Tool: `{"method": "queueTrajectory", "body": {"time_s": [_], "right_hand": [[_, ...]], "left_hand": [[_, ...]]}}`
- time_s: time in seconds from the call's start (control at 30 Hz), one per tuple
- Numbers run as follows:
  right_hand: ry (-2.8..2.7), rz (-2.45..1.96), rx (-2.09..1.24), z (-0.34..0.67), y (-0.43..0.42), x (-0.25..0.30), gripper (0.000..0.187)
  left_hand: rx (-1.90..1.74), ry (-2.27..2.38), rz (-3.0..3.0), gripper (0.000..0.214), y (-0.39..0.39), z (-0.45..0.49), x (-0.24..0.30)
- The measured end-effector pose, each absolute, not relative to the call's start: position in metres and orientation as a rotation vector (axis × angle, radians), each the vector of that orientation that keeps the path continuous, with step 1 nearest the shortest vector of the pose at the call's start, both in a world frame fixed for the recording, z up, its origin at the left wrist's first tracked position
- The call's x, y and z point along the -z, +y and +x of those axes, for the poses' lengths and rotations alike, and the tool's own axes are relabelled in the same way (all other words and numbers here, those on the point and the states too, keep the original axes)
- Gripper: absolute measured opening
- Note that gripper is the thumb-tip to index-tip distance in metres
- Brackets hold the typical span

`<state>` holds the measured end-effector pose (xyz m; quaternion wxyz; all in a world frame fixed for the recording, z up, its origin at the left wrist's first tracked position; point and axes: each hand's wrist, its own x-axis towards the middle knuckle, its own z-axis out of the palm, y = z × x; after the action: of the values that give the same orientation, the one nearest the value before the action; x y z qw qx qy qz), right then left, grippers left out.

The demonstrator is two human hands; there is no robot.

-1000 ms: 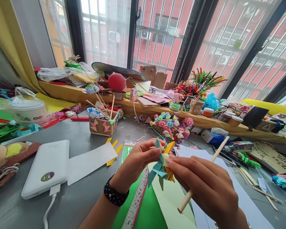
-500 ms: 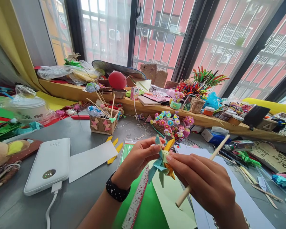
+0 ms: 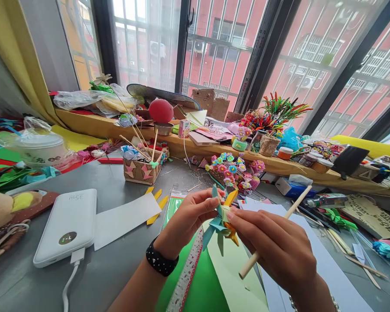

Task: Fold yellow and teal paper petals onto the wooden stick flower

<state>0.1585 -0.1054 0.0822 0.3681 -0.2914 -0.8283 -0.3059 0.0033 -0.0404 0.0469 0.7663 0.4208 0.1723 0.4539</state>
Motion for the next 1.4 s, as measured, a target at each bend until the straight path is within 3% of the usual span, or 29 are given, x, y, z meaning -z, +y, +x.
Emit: {"method": "queueTrajectory", "body": {"time_s": [0.6,0.87,1.0,1.13,1.4], "right_hand": [[-2.130,-0.742,0.775,0.158,-0.105,-0.081,0.016],[-2.001,-0.920,0.540,0.162,-0.099,-0.084,0.020],[-1.813,-1.039,0.438,0.161,-0.097,-0.088,0.011],[-1.860,-0.998,0.363,0.159,-0.097,-0.089,0.011],[-1.922,-0.924,0.337,0.156,-0.095,-0.086,0.013]], "left_hand": [[-0.988,0.377,0.896,0.015,-0.042,0.004,-0.047],[-1.132,0.326,0.930,0.017,-0.041,0.001,-0.048],[-1.184,0.308,0.939,0.018,-0.043,-0.002,-0.050],[-1.201,0.247,0.862,0.012,-0.044,0.000,-0.051],[-1.110,0.242,0.761,0.021,-0.045,0.004,-0.051]]}}
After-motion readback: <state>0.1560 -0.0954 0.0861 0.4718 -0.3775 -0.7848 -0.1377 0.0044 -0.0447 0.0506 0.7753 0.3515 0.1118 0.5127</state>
